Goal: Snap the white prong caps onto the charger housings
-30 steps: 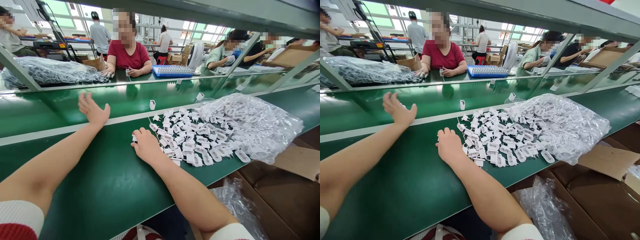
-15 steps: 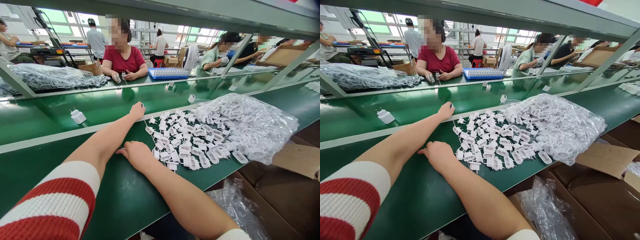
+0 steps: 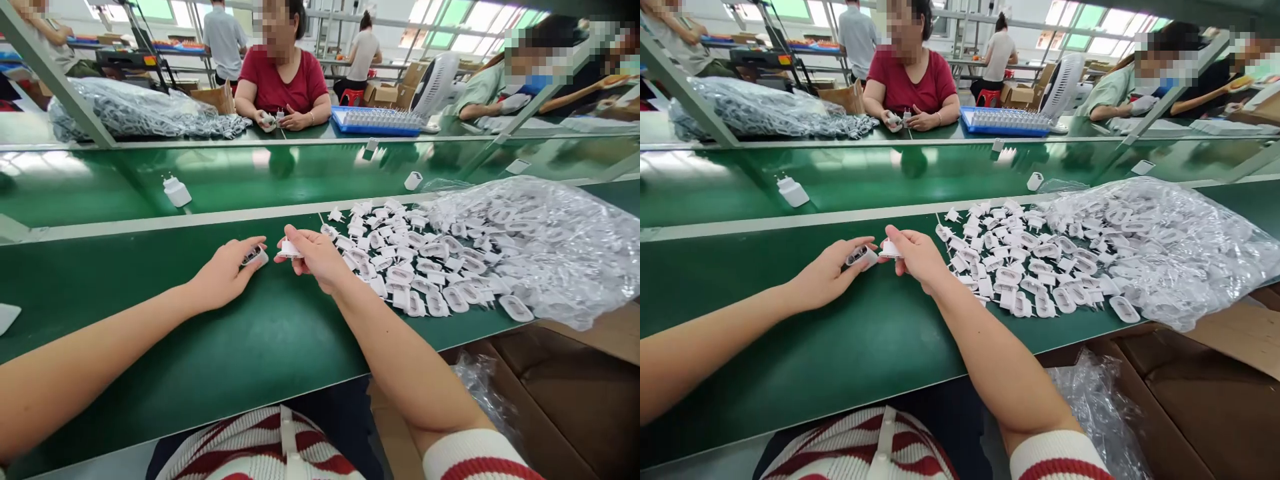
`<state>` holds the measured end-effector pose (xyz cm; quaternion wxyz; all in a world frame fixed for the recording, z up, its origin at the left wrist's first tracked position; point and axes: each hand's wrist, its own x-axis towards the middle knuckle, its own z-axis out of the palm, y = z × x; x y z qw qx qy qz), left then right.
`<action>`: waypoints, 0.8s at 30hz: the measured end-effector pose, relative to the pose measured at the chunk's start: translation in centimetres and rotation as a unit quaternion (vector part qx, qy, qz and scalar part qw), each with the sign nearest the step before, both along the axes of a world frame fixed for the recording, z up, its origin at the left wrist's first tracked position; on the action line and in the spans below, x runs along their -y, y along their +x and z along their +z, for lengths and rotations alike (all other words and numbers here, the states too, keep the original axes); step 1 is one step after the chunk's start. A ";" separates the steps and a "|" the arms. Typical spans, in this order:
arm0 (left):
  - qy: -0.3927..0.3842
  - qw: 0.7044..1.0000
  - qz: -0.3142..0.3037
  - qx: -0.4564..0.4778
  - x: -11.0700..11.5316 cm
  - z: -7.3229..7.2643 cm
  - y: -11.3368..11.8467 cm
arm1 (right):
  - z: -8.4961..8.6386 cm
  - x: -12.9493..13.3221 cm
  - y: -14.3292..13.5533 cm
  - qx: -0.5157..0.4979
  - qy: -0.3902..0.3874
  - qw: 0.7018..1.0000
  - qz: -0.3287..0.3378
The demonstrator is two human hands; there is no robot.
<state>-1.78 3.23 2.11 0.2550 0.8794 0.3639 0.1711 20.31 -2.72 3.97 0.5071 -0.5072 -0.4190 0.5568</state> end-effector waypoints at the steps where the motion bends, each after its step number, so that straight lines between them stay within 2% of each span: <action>1: -0.007 1.000 -0.009 0.008 1.0 -0.3 -0.3 | 0.0 0.1 -0.2 -0.031 -0.012 0.999 0.016; 4: -0.039 0.997 0.016 0.066 2.6 -1.2 -0.5 | 0.1 0.4 -0.6 -0.092 -0.040 0.994 0.042; 7: -0.078 0.991 0.049 0.101 2.9 -1.8 -0.4 | -0.1 0.5 -0.7 -0.104 -0.043 0.993 0.036; 10: -0.099 0.988 0.041 0.110 2.7 -1.9 -0.4 | -0.2 0.6 -0.5 -0.057 -0.009 0.998 0.019; 14: -0.115 0.985 0.028 0.127 2.5 -1.7 -0.3 | 0.1 1.0 -0.2 0.023 0.081 0.996 -0.015; 16: -0.113 0.985 0.023 0.131 2.5 -1.7 -0.3 | 0.3 1.2 -0.1 0.020 0.080 0.996 -0.015; 19: -0.103 0.986 0.018 0.133 2.4 -1.7 -0.3 | 0.5 1.4 -0.1 -0.043 0.059 0.997 -0.014; 21: -0.101 0.986 0.015 0.133 2.4 -1.7 -0.3 | 0.4 1.4 -0.3 -0.074 0.071 0.995 -0.016; 24: -0.102 0.986 0.016 0.128 2.4 -1.6 -0.2 | 0.1 1.5 -0.8 -0.010 0.125 0.992 -0.017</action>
